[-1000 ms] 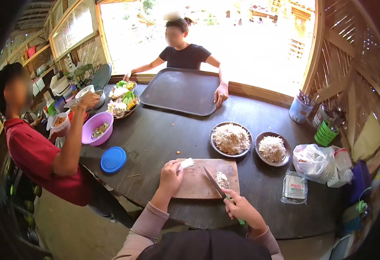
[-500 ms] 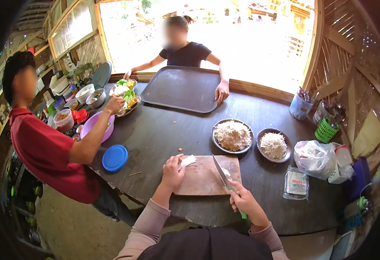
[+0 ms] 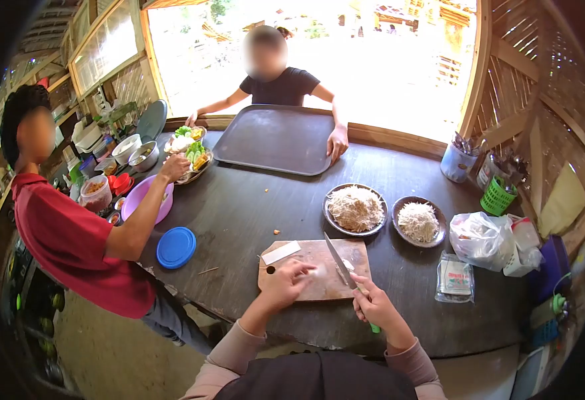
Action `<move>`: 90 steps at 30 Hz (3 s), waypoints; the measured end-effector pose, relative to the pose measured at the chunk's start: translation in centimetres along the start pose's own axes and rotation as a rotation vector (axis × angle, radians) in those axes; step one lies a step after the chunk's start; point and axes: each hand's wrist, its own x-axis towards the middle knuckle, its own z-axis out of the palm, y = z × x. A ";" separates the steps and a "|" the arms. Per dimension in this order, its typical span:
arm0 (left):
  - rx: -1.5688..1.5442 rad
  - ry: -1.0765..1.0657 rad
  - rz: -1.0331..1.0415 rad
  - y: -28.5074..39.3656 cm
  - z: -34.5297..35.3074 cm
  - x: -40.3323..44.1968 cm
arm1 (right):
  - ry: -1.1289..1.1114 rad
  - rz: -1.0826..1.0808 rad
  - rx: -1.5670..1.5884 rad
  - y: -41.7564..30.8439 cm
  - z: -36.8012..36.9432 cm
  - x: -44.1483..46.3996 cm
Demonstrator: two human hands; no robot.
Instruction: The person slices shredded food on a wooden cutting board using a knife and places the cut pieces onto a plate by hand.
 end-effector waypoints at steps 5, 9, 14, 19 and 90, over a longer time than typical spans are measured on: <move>0.250 -0.055 0.116 -0.9 2.3 -0.8 | -0.077 0.044 -0.102 -0.9 0.0 -0.5; 0.566 0.021 0.356 -0.7 3.3 -0.3 | -0.010 -0.025 -0.296 -1.7 0.8 -1.2; 0.473 -0.079 0.402 -1.3 4.6 0.1 | 0.111 -0.238 -0.538 -2.2 1.9 -2.3; 0.483 -0.114 0.425 -1.0 4.7 0.2 | 0.089 -0.144 -0.525 -2.4 2.1 -3.0; 0.612 -0.202 0.390 0.9 4.1 -0.1 | 0.053 -0.356 -0.437 -0.3 1.7 -1.3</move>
